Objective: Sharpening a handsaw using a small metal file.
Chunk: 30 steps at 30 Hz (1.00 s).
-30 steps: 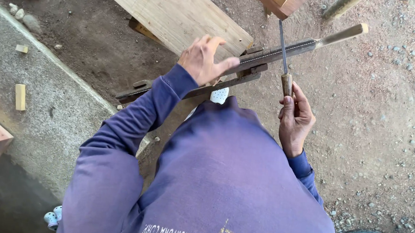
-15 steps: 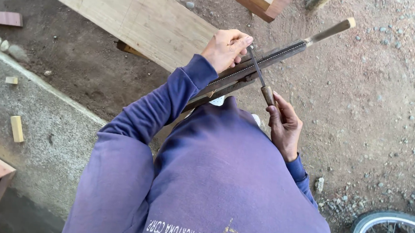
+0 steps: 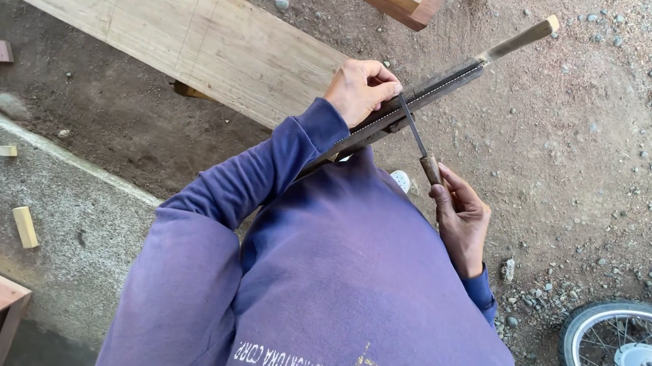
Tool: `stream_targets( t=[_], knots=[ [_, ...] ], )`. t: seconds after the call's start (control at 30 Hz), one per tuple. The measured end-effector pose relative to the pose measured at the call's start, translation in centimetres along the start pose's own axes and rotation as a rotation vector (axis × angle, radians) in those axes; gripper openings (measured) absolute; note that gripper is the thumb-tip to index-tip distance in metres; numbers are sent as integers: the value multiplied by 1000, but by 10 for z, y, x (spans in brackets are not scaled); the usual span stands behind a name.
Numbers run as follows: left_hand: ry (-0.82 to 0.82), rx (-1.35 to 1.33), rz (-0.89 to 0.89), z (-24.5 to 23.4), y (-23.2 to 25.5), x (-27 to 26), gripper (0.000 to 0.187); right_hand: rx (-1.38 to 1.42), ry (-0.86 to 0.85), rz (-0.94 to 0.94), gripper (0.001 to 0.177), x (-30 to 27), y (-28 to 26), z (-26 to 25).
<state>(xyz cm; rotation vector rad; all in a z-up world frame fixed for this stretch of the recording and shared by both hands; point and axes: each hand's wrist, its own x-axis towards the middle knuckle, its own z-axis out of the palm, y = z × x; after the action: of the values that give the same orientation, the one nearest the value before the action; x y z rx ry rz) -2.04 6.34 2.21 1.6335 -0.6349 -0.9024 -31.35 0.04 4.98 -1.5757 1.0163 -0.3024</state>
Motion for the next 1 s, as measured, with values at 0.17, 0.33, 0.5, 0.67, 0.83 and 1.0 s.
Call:
stream_targets(
  t=[0.17, 0.33, 0.5, 0.67, 0.83, 1.0],
  knots=[
    [-20, -1, 7, -3, -7, 6, 12, 14, -49, -145, 36, 10, 6, -4],
    [-28, -72, -13, -1, -12, 8, 12, 11, -43, -126, 37, 0, -14, 2],
    [13, -16, 0, 2, -14, 7, 15, 28, -51, -25, 40, -3, -5, 6],
    [60, -27, 28, -3, -9, 2, 21, 42, -72, -43, 41, 11, -11, 21],
    [54, 411, 164, -17, 17, -48, 43, 46, -75, -65, 39, 17, -11, 28],
    [-31, 1032, 310, -22, 18, -98, 84, 137, -87, -134, 37, 18, 6, 31]
  ],
)
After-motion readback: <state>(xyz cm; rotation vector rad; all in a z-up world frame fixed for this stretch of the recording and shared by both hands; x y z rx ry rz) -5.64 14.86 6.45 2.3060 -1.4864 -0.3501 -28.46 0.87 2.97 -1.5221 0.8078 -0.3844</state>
